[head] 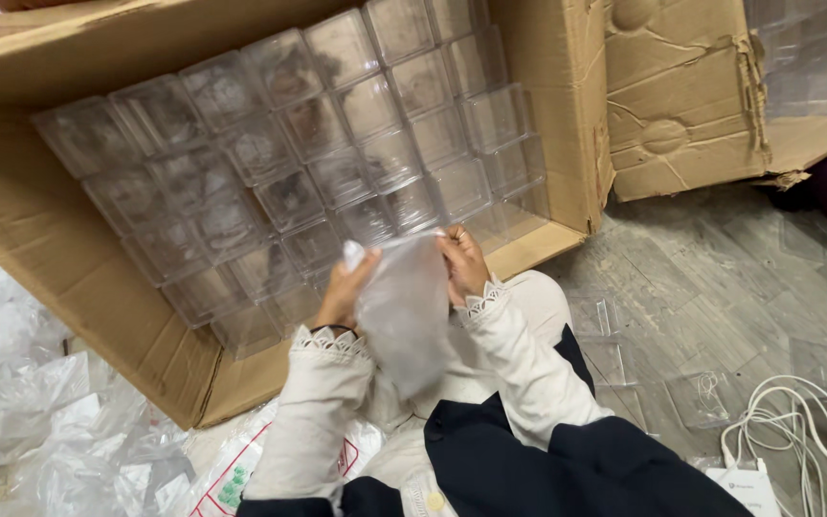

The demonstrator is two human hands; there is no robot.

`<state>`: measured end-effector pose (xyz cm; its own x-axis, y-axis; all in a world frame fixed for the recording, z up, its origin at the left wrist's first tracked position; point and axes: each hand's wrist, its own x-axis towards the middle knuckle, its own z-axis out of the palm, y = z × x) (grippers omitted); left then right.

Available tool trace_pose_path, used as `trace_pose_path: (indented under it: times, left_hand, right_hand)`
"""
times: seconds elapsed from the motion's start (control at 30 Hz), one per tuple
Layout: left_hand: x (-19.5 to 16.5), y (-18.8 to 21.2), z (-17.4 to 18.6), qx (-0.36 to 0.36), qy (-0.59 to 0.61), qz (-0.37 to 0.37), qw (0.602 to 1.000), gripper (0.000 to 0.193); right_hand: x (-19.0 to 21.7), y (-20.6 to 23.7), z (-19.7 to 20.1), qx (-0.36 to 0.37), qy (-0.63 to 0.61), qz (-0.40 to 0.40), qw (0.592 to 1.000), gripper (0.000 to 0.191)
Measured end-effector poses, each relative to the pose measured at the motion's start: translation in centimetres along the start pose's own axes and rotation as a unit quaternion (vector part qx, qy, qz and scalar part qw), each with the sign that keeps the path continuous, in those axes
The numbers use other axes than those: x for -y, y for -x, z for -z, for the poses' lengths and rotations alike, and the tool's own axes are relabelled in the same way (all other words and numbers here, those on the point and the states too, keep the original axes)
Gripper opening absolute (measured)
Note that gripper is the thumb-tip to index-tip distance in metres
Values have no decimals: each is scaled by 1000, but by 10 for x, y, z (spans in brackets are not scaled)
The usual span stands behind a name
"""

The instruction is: The person sits on the floor and pulls a clear plastic bag from a pile, opens it, inserts a small clear plastic box, and places the wrapped box into a large cardboard box holding rows of similar boxes. They repeat this bagging cycle for one box at a time throughout the episode.

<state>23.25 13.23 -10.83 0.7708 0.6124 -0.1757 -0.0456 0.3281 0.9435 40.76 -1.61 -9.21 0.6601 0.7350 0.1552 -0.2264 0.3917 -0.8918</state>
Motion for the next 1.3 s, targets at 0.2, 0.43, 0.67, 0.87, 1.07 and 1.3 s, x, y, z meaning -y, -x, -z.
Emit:
trace_pose_path:
  times: [0.2,0.43,0.67,0.87,1.07,1.3]
  left_hand:
    - [48,78,34,215,-83,176,957,49]
    - [-92,225,223,-204,-357,50,910,43]
    - [-100,262,297,-539,-663,54,516,37]
    - [-115,329,352,-565,-679,-41,468,33]
    - [-125,284,258,-415,-299,-226,829,25]
    - [-116,210,39,-210,32,-258,942,44]
  right_hand:
    - [-15,35,-36,136,141,-48,979,18]
    - [77,-130,49,-67,578,358,730,47]
    - [96,-207,100,-126,622,106,766,109]
    - [50,-99,18,-38,571,241,784,102]
    - [-37,31,-62,57,657,16,751,108]
    - [5,70,-117,173,444,114,871,54]
